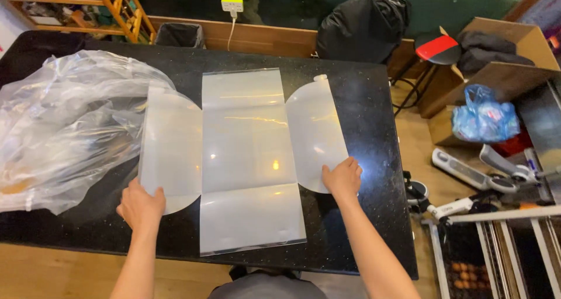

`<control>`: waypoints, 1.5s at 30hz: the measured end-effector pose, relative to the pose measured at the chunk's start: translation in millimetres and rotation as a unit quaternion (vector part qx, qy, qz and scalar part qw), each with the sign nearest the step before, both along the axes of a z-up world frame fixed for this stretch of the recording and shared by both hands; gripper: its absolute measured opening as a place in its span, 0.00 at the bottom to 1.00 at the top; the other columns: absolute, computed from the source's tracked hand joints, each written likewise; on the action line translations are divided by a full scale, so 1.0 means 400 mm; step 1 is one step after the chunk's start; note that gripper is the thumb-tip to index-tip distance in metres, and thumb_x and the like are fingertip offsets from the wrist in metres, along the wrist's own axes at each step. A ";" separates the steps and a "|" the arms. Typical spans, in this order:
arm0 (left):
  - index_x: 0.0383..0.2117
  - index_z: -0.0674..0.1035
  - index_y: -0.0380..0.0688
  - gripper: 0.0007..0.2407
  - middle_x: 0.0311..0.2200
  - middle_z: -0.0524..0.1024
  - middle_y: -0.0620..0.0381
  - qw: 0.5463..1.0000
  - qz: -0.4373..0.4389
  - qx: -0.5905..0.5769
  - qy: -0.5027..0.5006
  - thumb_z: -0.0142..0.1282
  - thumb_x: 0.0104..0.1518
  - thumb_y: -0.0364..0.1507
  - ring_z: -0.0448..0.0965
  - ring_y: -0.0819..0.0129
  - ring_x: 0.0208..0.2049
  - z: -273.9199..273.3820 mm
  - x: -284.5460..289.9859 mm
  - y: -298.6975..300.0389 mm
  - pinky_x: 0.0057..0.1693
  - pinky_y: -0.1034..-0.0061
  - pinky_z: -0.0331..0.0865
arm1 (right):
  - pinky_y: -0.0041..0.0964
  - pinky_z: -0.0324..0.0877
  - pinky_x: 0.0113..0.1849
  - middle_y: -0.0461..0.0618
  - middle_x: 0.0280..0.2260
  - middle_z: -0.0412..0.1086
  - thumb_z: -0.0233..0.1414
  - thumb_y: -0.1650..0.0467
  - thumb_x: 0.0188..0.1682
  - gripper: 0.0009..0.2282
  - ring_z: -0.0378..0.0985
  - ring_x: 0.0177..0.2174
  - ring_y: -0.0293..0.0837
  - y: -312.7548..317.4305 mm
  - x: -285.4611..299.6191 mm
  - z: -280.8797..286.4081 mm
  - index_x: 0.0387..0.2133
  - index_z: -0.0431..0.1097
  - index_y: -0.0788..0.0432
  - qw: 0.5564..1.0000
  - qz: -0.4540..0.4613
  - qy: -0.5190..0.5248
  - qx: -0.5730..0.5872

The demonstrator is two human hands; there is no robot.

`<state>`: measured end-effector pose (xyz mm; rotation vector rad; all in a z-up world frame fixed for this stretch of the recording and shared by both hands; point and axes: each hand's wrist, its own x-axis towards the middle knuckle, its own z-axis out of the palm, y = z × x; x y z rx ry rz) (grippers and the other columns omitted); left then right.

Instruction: Assembling plastic cake boxes by unfolding and creasing flat templates on a countertop

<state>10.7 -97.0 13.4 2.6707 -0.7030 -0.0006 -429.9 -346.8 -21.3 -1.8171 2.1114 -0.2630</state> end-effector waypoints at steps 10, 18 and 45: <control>0.60 0.77 0.55 0.25 0.36 0.86 0.49 0.982 -0.083 0.046 0.161 0.63 0.51 0.26 0.85 0.48 0.42 0.305 -0.187 -0.001 0.50 0.56 0.77 | 0.51 0.73 0.47 0.60 0.51 0.72 0.60 0.61 0.43 0.23 0.74 0.49 0.60 -0.006 -0.048 0.088 0.48 0.72 0.65 0.992 0.107 0.002 -0.072; 0.67 0.67 0.58 0.33 0.27 0.80 0.57 0.934 -0.092 0.076 0.337 0.49 0.48 0.22 0.92 0.64 0.35 0.359 -0.221 0.104 0.44 0.75 0.74 | 0.37 0.70 0.47 0.42 0.52 0.77 0.58 0.70 0.35 0.06 0.82 0.47 0.43 0.002 0.029 0.290 0.24 0.68 0.51 0.927 0.241 -0.274 0.089; 0.62 0.65 0.27 0.24 0.62 0.64 0.30 0.837 -0.519 -0.090 0.149 0.41 0.68 0.37 0.60 0.38 0.67 -0.034 -0.354 -0.597 0.68 0.48 0.55 | 0.54 0.40 0.67 0.68 0.71 0.32 0.56 0.52 0.41 0.50 0.31 0.70 0.61 -0.092 0.485 -0.019 0.69 0.37 0.73 0.876 0.441 0.187 0.048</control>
